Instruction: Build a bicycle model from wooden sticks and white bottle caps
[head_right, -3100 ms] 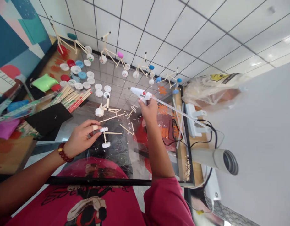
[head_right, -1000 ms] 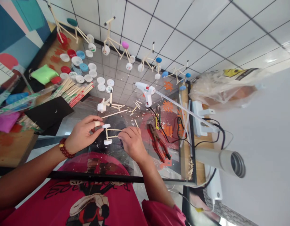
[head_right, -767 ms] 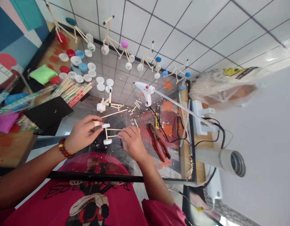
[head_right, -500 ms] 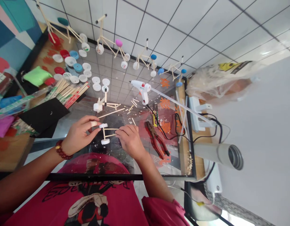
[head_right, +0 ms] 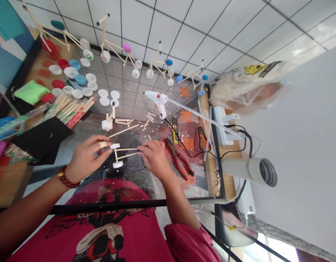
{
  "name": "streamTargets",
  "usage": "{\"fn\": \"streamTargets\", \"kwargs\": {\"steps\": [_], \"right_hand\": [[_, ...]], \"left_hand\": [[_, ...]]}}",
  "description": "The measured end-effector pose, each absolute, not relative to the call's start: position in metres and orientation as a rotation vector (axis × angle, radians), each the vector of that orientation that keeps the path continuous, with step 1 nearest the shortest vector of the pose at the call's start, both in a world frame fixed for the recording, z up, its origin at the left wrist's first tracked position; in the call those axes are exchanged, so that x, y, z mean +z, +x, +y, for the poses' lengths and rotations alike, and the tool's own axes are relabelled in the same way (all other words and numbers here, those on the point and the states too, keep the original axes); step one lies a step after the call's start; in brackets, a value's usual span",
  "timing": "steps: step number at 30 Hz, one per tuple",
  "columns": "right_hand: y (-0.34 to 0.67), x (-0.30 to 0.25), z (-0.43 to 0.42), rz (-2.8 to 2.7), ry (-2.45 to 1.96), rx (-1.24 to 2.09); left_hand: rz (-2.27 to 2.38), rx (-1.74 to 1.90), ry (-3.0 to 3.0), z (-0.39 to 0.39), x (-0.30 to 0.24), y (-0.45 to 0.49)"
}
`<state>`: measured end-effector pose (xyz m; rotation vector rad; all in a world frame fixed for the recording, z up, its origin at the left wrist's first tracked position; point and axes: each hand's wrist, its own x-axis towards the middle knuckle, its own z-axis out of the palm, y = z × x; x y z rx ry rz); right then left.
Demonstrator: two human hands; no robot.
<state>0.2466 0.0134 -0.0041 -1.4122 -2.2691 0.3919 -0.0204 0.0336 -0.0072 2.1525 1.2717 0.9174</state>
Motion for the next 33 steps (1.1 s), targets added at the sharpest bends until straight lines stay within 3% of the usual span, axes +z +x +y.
{"fn": "streamTargets", "kwargs": {"steps": [33], "right_hand": [[0.2474, -0.0044, 0.0124, -2.157, -1.485, 0.384]], "left_hand": [[1.316, 0.879, 2.151, 0.0329, -0.0060, -0.0198]]}}
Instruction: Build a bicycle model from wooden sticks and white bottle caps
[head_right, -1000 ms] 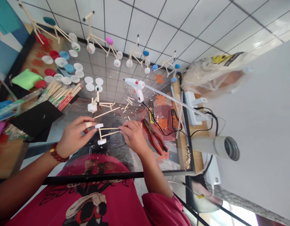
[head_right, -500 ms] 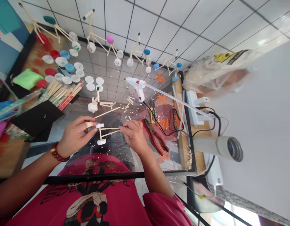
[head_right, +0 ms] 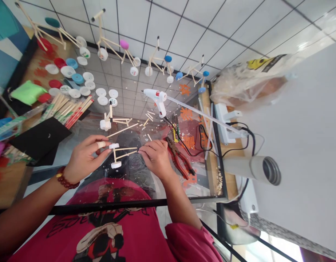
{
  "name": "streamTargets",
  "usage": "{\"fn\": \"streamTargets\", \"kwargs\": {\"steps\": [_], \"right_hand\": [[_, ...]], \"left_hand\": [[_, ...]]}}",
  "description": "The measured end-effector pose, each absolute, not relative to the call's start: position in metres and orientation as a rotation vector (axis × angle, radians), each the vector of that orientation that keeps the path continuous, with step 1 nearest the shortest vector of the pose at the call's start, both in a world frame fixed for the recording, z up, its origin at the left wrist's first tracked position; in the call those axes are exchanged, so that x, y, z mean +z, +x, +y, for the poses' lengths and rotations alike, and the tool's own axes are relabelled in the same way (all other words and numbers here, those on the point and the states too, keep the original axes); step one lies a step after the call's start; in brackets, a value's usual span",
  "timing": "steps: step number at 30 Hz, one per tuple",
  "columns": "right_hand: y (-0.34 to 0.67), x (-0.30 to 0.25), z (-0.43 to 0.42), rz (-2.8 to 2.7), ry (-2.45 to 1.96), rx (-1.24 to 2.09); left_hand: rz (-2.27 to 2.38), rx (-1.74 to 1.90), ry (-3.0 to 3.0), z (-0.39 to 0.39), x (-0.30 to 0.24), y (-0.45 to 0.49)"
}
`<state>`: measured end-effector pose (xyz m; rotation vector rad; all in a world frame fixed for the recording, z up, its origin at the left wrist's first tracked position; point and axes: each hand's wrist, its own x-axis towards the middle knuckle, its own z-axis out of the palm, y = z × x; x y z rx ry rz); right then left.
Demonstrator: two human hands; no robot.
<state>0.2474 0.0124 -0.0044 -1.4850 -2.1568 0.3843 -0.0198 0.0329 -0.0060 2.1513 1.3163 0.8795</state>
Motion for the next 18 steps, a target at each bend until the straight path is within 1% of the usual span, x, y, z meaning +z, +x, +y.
{"fn": "streamTargets", "kwargs": {"steps": [9, 18], "right_hand": [[0.240, -0.001, 0.010, -2.025, -1.602, 0.610], [0.235, 0.001, 0.012, -1.978, -1.642, 0.678]], "left_hand": [[1.309, 0.908, 2.160, 0.033, -0.007, -0.020], [1.314, 0.887, 2.142, 0.033, -0.006, -0.020]]}}
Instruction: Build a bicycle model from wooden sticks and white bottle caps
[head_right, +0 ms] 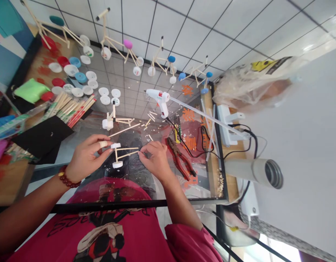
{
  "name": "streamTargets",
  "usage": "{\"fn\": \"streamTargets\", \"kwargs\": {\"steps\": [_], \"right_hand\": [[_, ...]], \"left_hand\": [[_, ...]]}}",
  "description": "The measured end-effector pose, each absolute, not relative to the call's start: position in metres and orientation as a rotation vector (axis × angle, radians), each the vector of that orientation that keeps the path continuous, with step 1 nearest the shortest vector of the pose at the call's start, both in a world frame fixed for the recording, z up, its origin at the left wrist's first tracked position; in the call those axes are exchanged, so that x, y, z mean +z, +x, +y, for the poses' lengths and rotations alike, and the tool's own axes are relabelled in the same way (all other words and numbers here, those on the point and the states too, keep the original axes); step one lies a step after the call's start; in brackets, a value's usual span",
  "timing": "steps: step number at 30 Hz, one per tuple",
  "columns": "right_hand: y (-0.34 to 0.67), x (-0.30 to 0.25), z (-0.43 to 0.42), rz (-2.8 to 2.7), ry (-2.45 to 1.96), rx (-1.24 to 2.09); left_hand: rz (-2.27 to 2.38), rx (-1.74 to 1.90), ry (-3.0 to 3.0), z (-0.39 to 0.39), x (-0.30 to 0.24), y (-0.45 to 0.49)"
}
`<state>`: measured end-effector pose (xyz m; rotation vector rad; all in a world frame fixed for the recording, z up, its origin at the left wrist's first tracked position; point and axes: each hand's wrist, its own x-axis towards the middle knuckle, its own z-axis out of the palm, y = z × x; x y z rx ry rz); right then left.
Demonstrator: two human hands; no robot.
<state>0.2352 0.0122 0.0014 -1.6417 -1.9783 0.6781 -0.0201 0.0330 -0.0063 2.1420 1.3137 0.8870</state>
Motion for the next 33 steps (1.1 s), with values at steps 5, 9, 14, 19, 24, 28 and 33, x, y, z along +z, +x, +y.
{"fn": "streamTargets", "kwargs": {"steps": [5, 9, 14, 19, 24, 28, 33], "right_hand": [[0.231, -0.002, 0.013, -1.934, -1.691, 0.641], [0.228, -0.005, 0.016, -1.883, -1.696, 0.627], [0.235, -0.006, 0.015, -1.815, -1.677, 0.580], [0.246, -0.001, 0.009, -1.811, -1.591, 0.409], [0.241, -0.002, 0.007, -2.024, -1.482, 0.344], [0.235, -0.005, 0.006, -2.089, -1.428, 0.407], [0.232, -0.008, 0.009, -2.185, -1.385, 0.444]], "left_hand": [[1.317, 0.880, 2.145, 0.033, -0.006, -0.020], [1.321, 0.881, 2.151, 0.034, -0.006, -0.020], [1.311, 0.898, 2.160, 0.034, -0.005, -0.019], [1.319, 0.870, 2.153, 0.033, -0.006, -0.020], [1.336, 0.853, 2.133, 0.032, -0.007, -0.020], [1.330, 0.872, 2.136, 0.032, -0.006, -0.019], [1.317, 0.885, 2.144, 0.032, -0.003, -0.018]]}}
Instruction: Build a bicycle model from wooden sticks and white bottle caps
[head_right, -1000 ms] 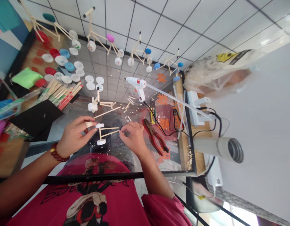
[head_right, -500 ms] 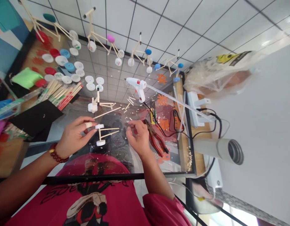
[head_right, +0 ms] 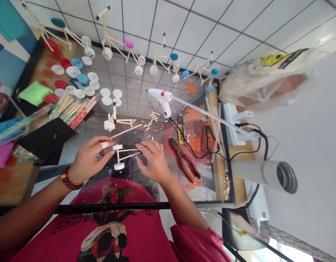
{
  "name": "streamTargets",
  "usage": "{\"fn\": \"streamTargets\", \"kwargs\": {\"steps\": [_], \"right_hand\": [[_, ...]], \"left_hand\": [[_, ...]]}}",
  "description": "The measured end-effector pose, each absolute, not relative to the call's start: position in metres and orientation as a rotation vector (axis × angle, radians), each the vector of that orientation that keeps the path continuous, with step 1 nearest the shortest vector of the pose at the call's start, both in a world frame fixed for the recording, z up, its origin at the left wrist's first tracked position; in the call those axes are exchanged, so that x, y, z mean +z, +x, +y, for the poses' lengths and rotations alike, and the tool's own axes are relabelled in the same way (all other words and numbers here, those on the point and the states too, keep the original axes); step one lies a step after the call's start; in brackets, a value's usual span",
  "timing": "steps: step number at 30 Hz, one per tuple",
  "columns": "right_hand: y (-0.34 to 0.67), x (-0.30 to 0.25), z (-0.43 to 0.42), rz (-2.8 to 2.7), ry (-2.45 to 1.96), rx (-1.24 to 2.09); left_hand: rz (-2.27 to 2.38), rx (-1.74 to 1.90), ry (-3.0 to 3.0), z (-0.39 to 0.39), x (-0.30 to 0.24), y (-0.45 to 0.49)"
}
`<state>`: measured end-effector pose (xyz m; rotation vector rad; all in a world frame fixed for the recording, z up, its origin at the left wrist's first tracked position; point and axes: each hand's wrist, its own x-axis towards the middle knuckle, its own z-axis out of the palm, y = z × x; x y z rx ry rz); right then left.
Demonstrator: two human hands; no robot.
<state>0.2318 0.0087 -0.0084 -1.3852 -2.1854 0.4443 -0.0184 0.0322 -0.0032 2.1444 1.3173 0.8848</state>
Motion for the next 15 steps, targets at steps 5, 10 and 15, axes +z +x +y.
{"fn": "streamTargets", "kwargs": {"steps": [5, 10, 15], "right_hand": [[0.2326, -0.0103, 0.0095, -2.200, -1.377, 0.461], [0.2339, -0.0119, 0.0090, -2.172, -1.360, 0.472], [0.2347, -0.0137, 0.0093, -2.143, -1.365, 0.470]], "left_hand": [[1.321, 0.882, 2.140, 0.0325, -0.0027, -0.0183], [1.314, 0.874, 2.148, 0.0328, -0.0034, -0.0188], [1.304, 0.895, 2.155, 0.0326, -0.0040, -0.0188]]}}
